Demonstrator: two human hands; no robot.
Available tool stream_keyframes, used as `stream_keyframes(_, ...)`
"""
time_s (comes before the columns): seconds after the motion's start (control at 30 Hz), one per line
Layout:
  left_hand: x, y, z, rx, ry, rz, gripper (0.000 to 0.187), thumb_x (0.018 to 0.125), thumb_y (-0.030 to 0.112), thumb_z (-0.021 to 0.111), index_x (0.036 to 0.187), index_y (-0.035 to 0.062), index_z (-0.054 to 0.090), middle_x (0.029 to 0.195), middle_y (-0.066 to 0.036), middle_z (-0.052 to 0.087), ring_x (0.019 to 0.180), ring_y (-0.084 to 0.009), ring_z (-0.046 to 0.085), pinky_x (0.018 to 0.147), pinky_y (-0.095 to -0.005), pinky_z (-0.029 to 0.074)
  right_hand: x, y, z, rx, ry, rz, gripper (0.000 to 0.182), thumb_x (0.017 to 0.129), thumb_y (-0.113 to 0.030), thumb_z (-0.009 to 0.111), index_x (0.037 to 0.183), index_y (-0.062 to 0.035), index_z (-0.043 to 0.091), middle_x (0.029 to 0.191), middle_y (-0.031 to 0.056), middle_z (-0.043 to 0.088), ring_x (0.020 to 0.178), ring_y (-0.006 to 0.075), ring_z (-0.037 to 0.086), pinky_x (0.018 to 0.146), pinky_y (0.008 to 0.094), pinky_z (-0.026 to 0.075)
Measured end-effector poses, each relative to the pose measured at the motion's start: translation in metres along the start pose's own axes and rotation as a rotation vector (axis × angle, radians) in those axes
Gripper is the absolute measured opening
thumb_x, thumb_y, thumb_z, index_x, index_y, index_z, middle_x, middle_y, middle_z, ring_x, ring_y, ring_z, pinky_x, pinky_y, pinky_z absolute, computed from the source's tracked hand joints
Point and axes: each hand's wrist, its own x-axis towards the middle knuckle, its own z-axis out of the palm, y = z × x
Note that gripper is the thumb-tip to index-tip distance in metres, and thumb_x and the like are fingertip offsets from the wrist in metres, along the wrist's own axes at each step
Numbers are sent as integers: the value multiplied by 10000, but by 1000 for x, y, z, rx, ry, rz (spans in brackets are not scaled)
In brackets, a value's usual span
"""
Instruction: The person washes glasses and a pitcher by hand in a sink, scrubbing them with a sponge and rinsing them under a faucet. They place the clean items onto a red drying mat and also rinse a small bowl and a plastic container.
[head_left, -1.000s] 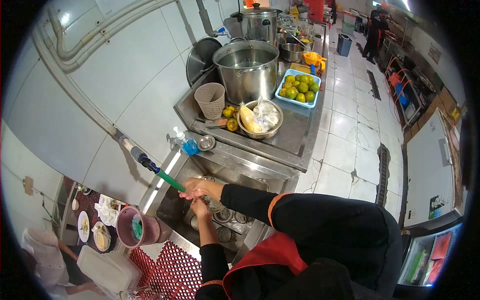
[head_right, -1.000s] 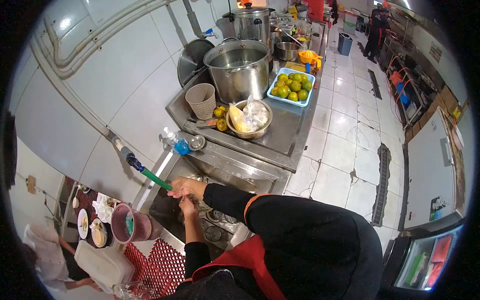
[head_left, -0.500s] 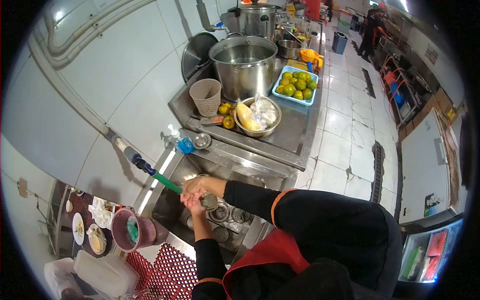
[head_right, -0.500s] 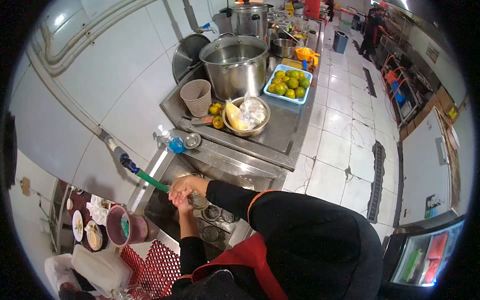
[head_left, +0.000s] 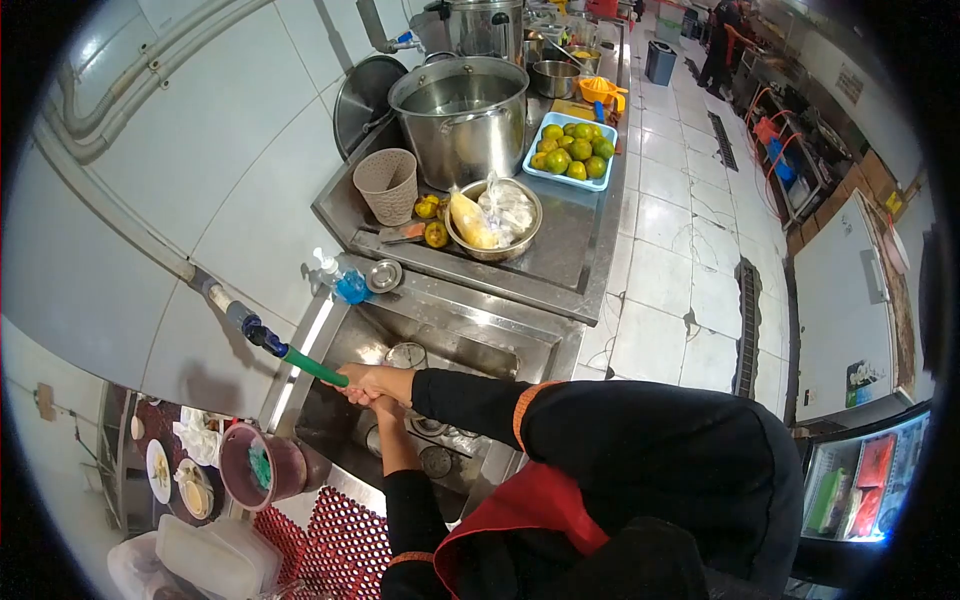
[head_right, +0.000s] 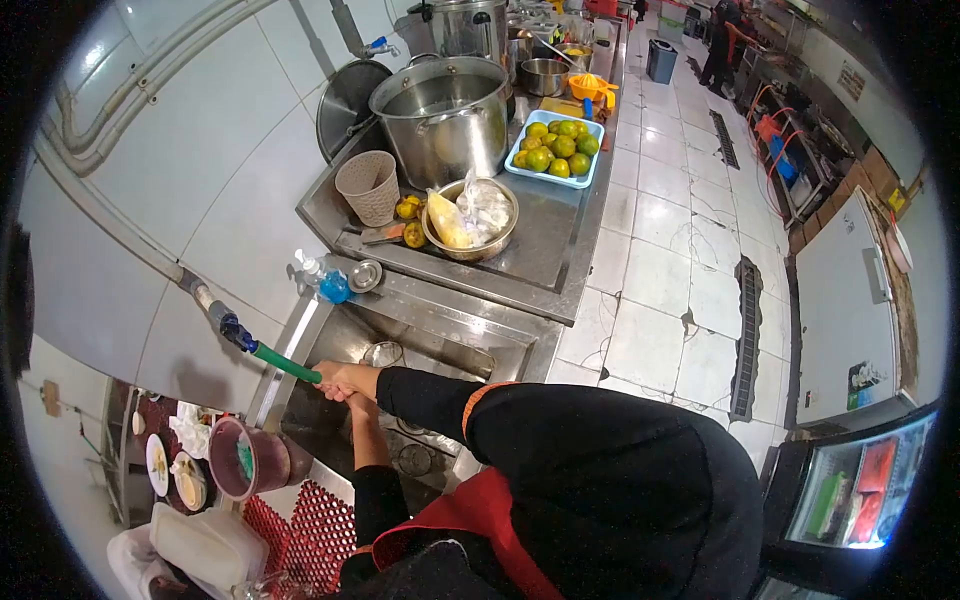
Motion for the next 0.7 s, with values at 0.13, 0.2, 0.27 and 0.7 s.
stream_keyframes(0.13, 14, -12, -19, 93, -81, 9, 199, 756, 209, 582, 908, 94, 529, 790, -6, 516, 613, -126, 490, 497, -251, 419, -18, 26, 38, 118, 254, -700, 623, 730, -605, 405, 908, -29, 561, 653, 180, 558, 466, 251, 500, 414, 345, 418)
stream_keyframes(0.2, 7, 0, -13, 113, -98, 7, 192, 753, 210, 585, 899, 96, 534, 779, -4, 516, 607, -126, 488, 493, -251, 418, -19, 6, 23, 58, 94, -608, 515, 712, -522, 483, 834, -38, 606, 692, 204, 577, 535, 266, 539, 504, 355, 445)
stream_keyframes(0.27, -6, 37, 19, 198, 53, -23, 182, 721, 206, 599, 826, 71, 537, 730, -11, 505, 564, -129, 472, 464, -255, 414, -14, -30, -4, -777, 195, -282, 408, 676, -423, 524, 779, -39, 617, 725, 203, 586, 599, 261, 561, 546, 356, 454)
stream_keyframes(0.7, -74, 131, 16, 285, -38, -81, 378, 765, 136, 448, 1111, -14, 475, 712, -13, 458, 508, -102, 465, 458, -232, 427, -63, -119, 86, -1360, 676, 557, 306, 658, -33, 601, 961, -13, 567, 674, 133, 613, 507, 191, 606, 405, 296, 475)
